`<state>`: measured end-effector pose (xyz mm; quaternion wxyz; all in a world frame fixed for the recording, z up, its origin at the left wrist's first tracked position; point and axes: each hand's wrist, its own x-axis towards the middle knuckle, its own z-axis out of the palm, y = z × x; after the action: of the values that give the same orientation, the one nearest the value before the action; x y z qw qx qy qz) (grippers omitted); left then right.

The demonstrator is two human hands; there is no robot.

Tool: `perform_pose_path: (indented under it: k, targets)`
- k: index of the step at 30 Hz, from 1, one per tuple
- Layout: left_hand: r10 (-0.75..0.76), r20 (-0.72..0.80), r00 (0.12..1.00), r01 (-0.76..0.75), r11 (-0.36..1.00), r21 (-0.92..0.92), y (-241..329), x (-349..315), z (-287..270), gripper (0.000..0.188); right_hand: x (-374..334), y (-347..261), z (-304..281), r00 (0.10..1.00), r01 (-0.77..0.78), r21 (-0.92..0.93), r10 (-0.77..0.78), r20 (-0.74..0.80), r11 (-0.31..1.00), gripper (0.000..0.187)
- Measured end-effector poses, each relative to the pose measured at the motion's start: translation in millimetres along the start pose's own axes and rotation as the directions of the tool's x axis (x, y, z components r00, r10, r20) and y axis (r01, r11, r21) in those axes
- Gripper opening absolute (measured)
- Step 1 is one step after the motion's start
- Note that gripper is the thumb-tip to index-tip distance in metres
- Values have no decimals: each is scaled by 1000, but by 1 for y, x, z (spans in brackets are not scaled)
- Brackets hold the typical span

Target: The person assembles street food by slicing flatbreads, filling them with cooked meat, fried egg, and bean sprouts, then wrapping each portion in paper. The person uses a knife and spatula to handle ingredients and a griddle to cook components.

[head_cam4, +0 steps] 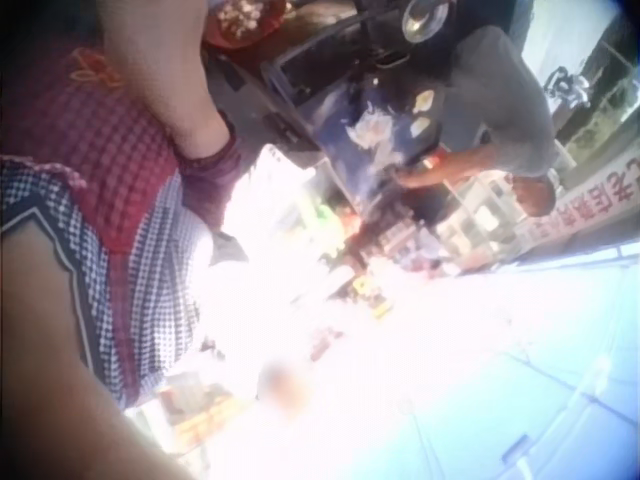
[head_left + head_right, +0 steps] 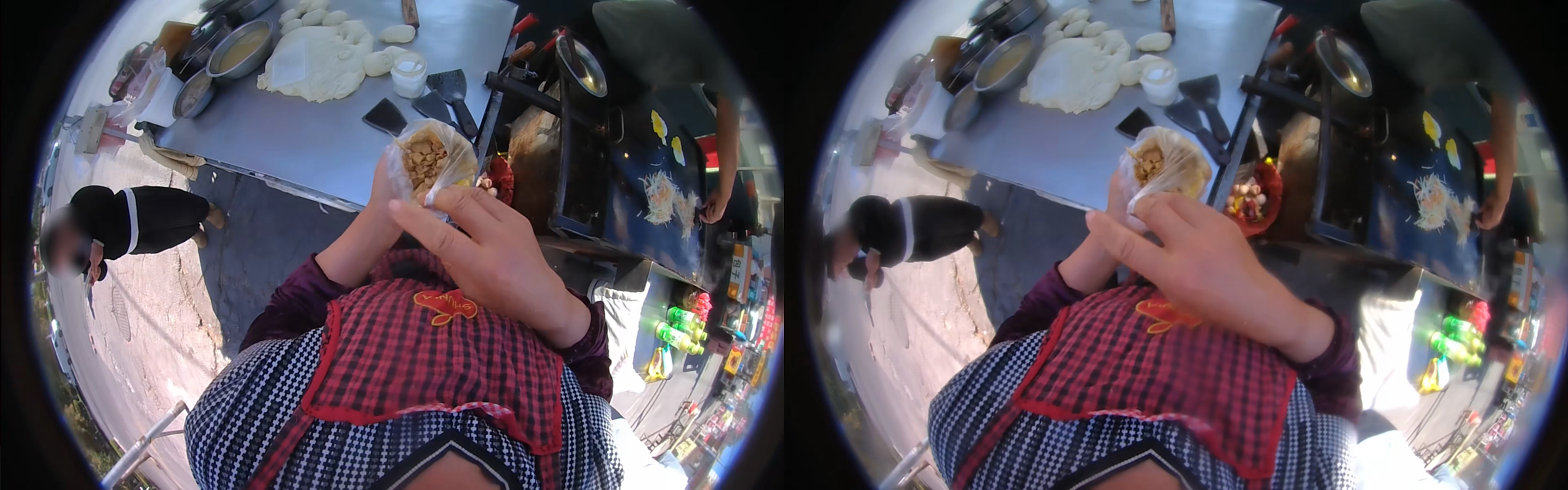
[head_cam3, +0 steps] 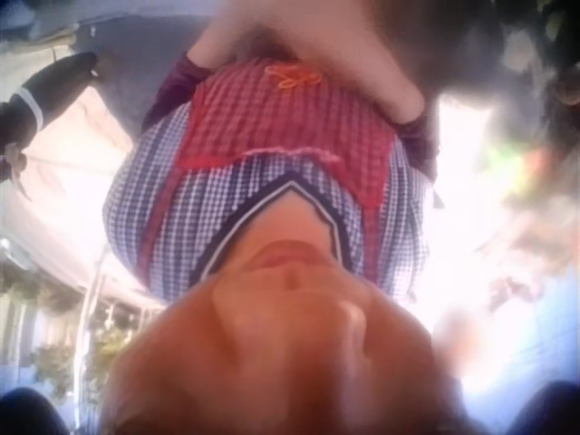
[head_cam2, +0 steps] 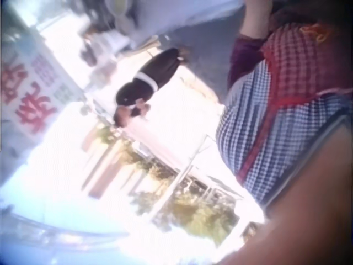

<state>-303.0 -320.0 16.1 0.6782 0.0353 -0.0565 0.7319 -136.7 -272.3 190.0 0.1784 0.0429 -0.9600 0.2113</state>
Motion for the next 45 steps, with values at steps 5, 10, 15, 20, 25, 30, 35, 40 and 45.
perform_pose_path:
  k: [5, 10, 15, 20, 25, 30, 35, 40, 45]
  targets:
    - [-176, -120, 977, 178, 984, 0, -17, 9, 38, 58, -87, 67, 2, 804, -378, -31, 312, -506, 925, 71]
    - [-378, -162, 912, 378, 925, -28, -51, 8, 14, 41, -125, 81, 95, 861, -324, 369, 433, -266, 871, 90]
    - [155, -538, 829, 324, 651, 686, -73, 40, 38, 31, -125, 71, 104, 737, -189, 362, 376, -561, 913, 100]
    - [-123, -62, 990, 23, -290, 957, -42, 86, 147, 25, -126, 88, 97, 596, -104, 474, 436, -674, 874, 101]
    - [-405, 97, 909, -202, -227, 953, -75, 105, 229, 29, -126, 77, 72, 524, 26, 734, 616, -588, 679, 111]
    - [-160, -335, 929, 266, -340, 902, -26, 102, 141, 47, -126, 75, 53, 602, -32, 529, 439, -667, 848, 111]
    - [-339, -378, 862, 405, 10, 914, -32, 95, 155, 47, -134, 70, 52, 649, -83, 550, 464, -603, 831, 113]
    - [-555, -129, 822, 288, 209, 935, -51, 105, 220, 44, -130, 72, 55, 611, -128, 673, 593, -524, 728, 115]
    - [-298, 468, 832, -553, -383, 740, -51, 96, 251, 38, -113, 58, 20, 522, -5, 783, 669, -529, 623, 110]
